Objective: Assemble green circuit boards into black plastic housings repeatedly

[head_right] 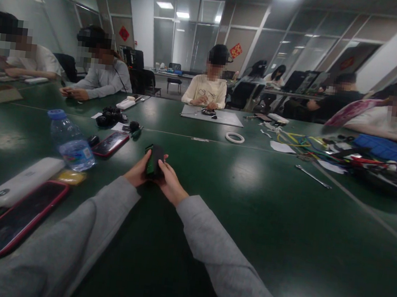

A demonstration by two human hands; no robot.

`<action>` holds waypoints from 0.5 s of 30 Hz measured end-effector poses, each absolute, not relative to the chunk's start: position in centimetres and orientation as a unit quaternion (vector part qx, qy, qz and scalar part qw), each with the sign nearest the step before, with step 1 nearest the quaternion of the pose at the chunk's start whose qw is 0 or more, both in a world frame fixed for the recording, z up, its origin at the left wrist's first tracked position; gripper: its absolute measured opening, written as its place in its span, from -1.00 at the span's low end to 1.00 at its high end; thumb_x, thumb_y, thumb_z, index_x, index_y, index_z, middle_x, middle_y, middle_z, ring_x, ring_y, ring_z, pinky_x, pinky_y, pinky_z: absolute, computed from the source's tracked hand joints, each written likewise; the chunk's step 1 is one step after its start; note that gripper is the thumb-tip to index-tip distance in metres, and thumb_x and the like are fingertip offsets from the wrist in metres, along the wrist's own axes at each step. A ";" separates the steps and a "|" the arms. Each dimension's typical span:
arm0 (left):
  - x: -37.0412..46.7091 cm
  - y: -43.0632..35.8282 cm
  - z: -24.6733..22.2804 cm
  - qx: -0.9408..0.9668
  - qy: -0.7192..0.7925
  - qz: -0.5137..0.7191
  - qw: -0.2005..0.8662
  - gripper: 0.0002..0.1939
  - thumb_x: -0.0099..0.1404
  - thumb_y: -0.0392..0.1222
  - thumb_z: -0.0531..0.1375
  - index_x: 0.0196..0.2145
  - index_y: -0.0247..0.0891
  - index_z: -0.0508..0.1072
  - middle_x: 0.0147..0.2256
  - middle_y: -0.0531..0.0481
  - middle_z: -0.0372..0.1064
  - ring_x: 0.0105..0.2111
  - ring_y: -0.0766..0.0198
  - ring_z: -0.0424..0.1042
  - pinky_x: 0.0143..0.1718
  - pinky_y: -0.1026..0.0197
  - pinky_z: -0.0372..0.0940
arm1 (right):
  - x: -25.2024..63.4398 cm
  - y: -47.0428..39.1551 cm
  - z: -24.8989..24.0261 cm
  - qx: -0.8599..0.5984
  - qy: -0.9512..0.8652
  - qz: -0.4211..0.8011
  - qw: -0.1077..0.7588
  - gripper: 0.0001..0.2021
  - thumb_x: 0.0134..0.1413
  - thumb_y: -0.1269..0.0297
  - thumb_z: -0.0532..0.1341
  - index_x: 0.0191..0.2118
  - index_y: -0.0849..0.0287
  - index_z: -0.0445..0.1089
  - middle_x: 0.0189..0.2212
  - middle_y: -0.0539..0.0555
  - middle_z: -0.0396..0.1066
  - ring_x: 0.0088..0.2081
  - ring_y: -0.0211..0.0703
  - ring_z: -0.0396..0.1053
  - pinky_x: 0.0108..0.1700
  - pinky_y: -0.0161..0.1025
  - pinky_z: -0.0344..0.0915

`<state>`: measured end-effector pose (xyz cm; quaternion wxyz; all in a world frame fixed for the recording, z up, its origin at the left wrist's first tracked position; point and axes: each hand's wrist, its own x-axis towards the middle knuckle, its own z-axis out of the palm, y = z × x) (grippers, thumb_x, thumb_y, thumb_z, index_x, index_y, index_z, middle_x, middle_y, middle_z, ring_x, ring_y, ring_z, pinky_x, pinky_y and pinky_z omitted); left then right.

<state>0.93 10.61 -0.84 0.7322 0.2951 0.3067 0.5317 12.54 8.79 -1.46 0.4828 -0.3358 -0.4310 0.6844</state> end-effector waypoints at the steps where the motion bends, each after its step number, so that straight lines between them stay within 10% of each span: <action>1: 1.0 10.7 -0.8 0.290 0.313 0.533 0.731 -0.49 0.25 0.11 0.09 -0.06 -0.38 0.44 -0.18 -0.20 0.46 -0.17 0.17 0.45 -0.09 0.17 0.32 | 12.6 8.9 -1.6 -0.351 -0.449 0.654 0.497 -0.56 0.09 -0.03 0.16 -0.02 0.18 0.22 -0.20 0.13 0.38 -0.24 -0.10 0.39 -0.29 -0.16 0.39; 15: 1.5 10.2 -1.6 0.263 0.325 0.538 0.732 -0.27 0.12 0.37 0.01 -0.04 -0.30 0.39 -0.15 -0.23 0.43 -0.12 0.07 0.42 -0.09 0.08 0.32 | 13.0 6.7 -0.8 -0.475 -0.746 0.103 0.455 -0.60 0.16 0.18 0.11 0.11 0.10 0.16 -0.09 0.15 0.19 -0.16 -0.09 0.31 -0.14 -0.11 0.35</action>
